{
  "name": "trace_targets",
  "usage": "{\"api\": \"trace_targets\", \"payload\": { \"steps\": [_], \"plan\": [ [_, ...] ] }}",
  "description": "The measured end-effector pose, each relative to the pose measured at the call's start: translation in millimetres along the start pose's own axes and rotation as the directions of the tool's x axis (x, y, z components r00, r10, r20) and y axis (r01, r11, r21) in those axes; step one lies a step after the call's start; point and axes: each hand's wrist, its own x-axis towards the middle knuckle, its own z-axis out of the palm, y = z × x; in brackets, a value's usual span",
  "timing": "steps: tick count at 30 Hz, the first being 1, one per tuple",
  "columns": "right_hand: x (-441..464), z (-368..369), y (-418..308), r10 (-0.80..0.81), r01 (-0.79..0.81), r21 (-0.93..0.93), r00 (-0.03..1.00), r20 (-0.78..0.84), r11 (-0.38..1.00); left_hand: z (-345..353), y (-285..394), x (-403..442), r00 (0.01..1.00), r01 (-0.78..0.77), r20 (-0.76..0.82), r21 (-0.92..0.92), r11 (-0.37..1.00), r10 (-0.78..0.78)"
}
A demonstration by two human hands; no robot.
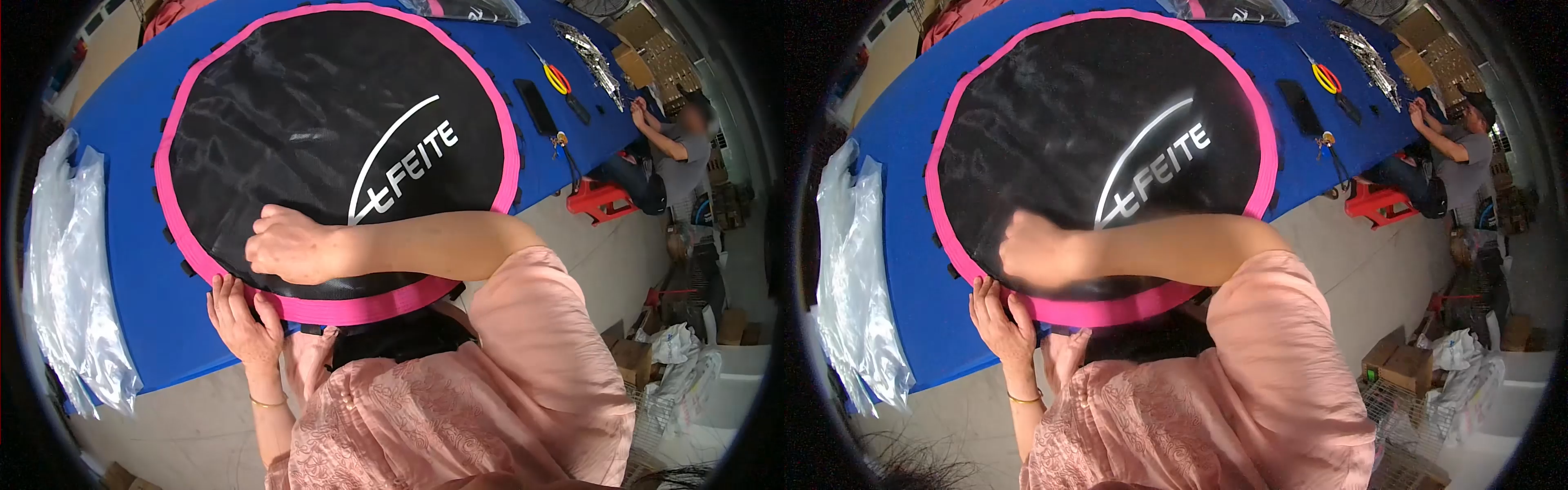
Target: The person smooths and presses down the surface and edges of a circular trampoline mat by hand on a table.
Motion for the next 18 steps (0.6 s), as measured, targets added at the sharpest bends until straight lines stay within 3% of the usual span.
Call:
{"api": "trace_targets", "payload": {
  "steps": [4,6,11,18],
  "plan": [
    [-18.4,-8.4,-7.0,-0.001,-0.002,0.04,0.997,0.077,0.999,0.0,-1.7,-0.6,1.0,-0.008,-0.004,0.006,1.0,0.008],
    [-27.1,-4.4,-10.9,-0.048,0.049,0.056,0.999,-0.022,0.997,0.7,-2.6,-1.0,1.0,-0.007,-0.002,-0.002,1.0,0.007],
    [-32.2,1.6,-16.1,-0.09,0.093,0.038,0.993,-0.072,0.995,1.8,-4.4,-1.6,1.0,-0.01,-0.003,0.004,1.0,0.01],
    [-5.9,5.2,-15.6,-0.083,0.084,0.018,0.996,-0.038,0.996,-0.2,-2.7,-1.1,1.0,-0.002,0.003,0.005,1.0,0.002]
  ]
}}
